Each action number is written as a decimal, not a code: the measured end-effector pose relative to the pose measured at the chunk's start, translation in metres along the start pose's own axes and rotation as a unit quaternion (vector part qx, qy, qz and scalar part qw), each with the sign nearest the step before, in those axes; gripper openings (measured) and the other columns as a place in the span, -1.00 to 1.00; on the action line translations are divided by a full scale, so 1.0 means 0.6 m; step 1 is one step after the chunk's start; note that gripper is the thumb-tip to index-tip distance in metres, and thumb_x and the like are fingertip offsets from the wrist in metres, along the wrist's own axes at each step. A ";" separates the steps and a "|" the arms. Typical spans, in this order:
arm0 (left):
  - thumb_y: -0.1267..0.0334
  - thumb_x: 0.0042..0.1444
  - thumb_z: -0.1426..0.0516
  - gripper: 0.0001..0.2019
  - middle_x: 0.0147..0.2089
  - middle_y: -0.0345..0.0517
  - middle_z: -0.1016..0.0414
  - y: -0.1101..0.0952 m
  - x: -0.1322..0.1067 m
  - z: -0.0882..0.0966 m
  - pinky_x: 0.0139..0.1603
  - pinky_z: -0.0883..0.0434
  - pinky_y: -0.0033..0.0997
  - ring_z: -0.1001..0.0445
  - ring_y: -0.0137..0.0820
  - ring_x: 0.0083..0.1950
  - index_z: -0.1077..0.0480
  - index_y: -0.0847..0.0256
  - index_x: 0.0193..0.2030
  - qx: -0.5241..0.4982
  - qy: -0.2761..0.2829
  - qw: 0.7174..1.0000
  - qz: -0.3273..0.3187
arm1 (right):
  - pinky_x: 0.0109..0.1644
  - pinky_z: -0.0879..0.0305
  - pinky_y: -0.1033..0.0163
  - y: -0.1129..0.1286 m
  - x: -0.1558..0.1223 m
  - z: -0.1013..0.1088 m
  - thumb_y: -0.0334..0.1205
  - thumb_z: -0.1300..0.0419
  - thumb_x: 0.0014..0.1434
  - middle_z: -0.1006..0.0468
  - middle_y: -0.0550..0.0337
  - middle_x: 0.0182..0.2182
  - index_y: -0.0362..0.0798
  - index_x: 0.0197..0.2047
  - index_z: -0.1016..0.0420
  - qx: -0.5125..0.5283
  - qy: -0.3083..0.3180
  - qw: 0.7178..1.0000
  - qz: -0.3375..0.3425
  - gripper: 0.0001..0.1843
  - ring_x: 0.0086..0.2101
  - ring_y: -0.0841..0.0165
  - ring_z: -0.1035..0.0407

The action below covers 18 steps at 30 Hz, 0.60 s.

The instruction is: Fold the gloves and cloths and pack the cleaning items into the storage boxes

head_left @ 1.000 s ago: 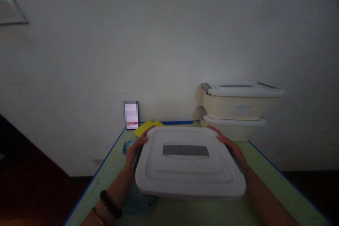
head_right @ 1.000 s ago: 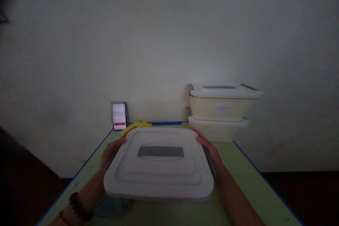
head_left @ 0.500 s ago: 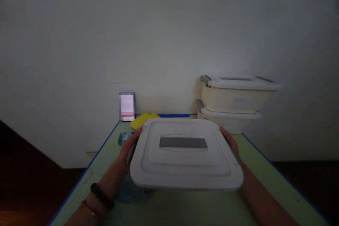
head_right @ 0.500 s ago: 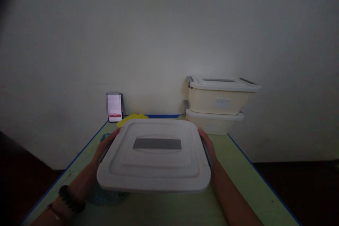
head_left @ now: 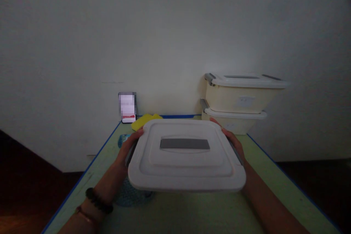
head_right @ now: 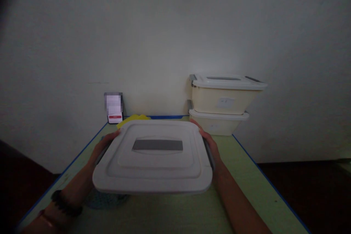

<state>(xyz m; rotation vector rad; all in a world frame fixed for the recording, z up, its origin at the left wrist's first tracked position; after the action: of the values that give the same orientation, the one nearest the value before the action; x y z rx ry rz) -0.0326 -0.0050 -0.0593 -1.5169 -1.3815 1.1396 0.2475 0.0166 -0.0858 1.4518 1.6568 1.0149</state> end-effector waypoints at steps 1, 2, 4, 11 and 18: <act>0.18 0.04 -0.07 -0.60 -0.33 -0.10 -0.64 -0.001 0.001 -0.002 -0.18 -0.52 -0.22 -0.59 -0.11 -0.19 -0.42 0.21 0.03 -0.019 -0.004 1.000 -0.010 | 0.09 -0.27 0.07 0.001 -0.001 -0.002 0.00 -0.02 0.11 -0.55 0.31 -0.02 0.17 0.23 -0.23 0.014 -0.007 1.000 -0.004 -0.41 0.00 0.16 -0.41; 0.23 0.05 -0.07 -0.60 -0.30 -0.13 -0.64 -0.002 0.001 -0.004 -0.16 -0.52 -0.25 -0.59 -0.14 -0.19 -0.41 0.19 0.05 -0.042 -0.018 0.999 -0.009 | 0.09 -0.27 0.07 0.002 -0.003 -0.005 -0.01 -0.03 0.10 -0.56 0.29 -0.04 0.14 0.22 -0.26 0.030 -0.017 0.999 -0.009 -0.42 -0.01 0.16 -0.41; 0.29 0.07 -0.05 -0.63 -0.29 -0.17 -0.64 -0.003 0.001 -0.007 -0.14 -0.50 -0.30 -0.59 -0.19 -0.20 -0.42 0.19 0.03 -0.069 -0.055 0.996 0.005 | 0.09 -0.27 0.05 0.004 -0.006 -0.010 0.00 -0.03 0.10 -0.60 0.23 -0.09 0.08 0.17 -0.32 0.055 -0.033 0.998 -0.027 -0.43 -0.02 0.13 -0.42; 0.07 0.23 0.06 -0.62 -0.49 -0.10 -0.61 -0.014 -0.003 0.012 -0.41 -0.49 -0.35 -0.58 -0.25 -0.46 -0.49 0.26 -0.13 -0.027 -0.050 0.993 0.103 | 0.05 -0.29 -0.06 0.000 -0.009 -0.001 0.29 0.01 0.03 -0.66 0.07 -0.32 -0.04 -0.09 -0.55 -0.008 -0.005 0.998 -0.069 -0.34 -0.09 -0.01 -0.46; 0.35 0.18 0.01 -0.75 -0.44 -0.04 -0.62 -0.027 -0.007 0.041 -0.40 -0.48 -0.45 -0.58 -0.34 -0.45 -0.49 0.33 -0.25 -0.039 -0.017 0.992 0.116 | 0.03 -0.31 -0.03 -0.004 -0.007 0.007 0.22 -0.14 -0.02 -0.66 0.10 -0.46 -0.02 -0.27 -0.59 0.023 0.041 0.998 -0.048 -0.50 -0.17 0.01 -0.51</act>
<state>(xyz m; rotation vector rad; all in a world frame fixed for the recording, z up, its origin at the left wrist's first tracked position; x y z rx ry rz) -0.0608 -0.0079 -0.0508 -1.7565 -1.3109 1.2697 0.2509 0.0129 -0.0895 1.3631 1.8007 1.0005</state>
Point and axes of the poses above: each hand's wrist, its own x-axis towards the middle knuckle, its own z-axis out of the back of the hand, y = z × x, the point moved 1 cm from there along x, towards the middle knuckle
